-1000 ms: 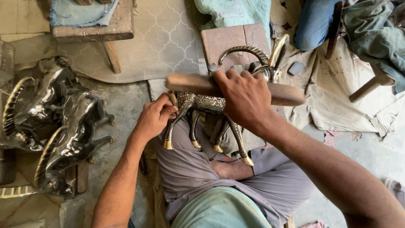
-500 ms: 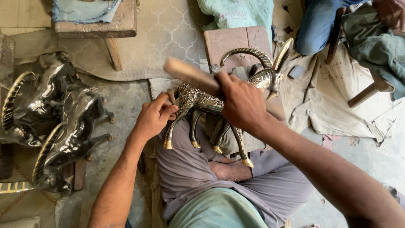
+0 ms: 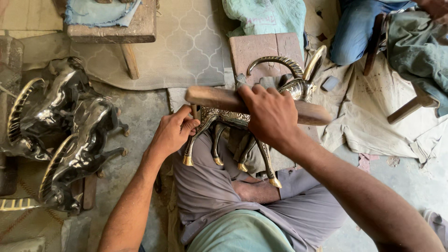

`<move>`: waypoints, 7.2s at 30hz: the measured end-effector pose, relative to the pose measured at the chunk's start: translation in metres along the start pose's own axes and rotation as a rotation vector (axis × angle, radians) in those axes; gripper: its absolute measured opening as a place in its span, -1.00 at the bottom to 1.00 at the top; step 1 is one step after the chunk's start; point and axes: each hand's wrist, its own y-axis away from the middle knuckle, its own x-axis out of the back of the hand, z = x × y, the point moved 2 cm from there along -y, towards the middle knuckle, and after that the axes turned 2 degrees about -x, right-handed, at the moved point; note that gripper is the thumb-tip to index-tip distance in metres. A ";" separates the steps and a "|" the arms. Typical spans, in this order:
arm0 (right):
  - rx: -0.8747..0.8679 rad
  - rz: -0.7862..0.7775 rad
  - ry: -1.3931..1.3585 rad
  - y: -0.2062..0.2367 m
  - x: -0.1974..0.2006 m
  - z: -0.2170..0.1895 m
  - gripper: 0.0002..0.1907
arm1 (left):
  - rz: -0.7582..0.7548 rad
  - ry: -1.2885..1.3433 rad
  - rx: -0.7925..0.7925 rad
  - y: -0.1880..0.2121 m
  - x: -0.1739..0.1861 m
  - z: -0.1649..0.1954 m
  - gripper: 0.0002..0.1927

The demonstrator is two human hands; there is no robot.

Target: The person sits cross-legged on the floor and uses a wooden mallet and metal chisel to shape and refine a silver-colored metal goat statue. They repeatedly strike the chisel against the statue's body and legs, repositioning the statue as needed to access different areas.

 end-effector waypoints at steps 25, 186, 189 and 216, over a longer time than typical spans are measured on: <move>-0.007 0.125 -0.125 0.018 0.003 -0.009 -0.54 | 0.058 -0.229 -0.102 0.010 -0.003 -0.011 -0.65; 0.250 0.091 0.198 -0.020 0.010 -0.060 -0.32 | 0.435 -0.044 -0.133 0.060 0.001 -0.063 -0.69; 0.281 0.132 0.213 -0.020 0.010 -0.061 -0.39 | 0.424 -0.052 -0.139 0.059 0.001 -0.063 -0.69; 0.326 0.123 0.078 -0.025 -0.001 -0.046 -0.47 | 0.374 -0.050 -0.067 0.060 0.000 -0.065 -0.70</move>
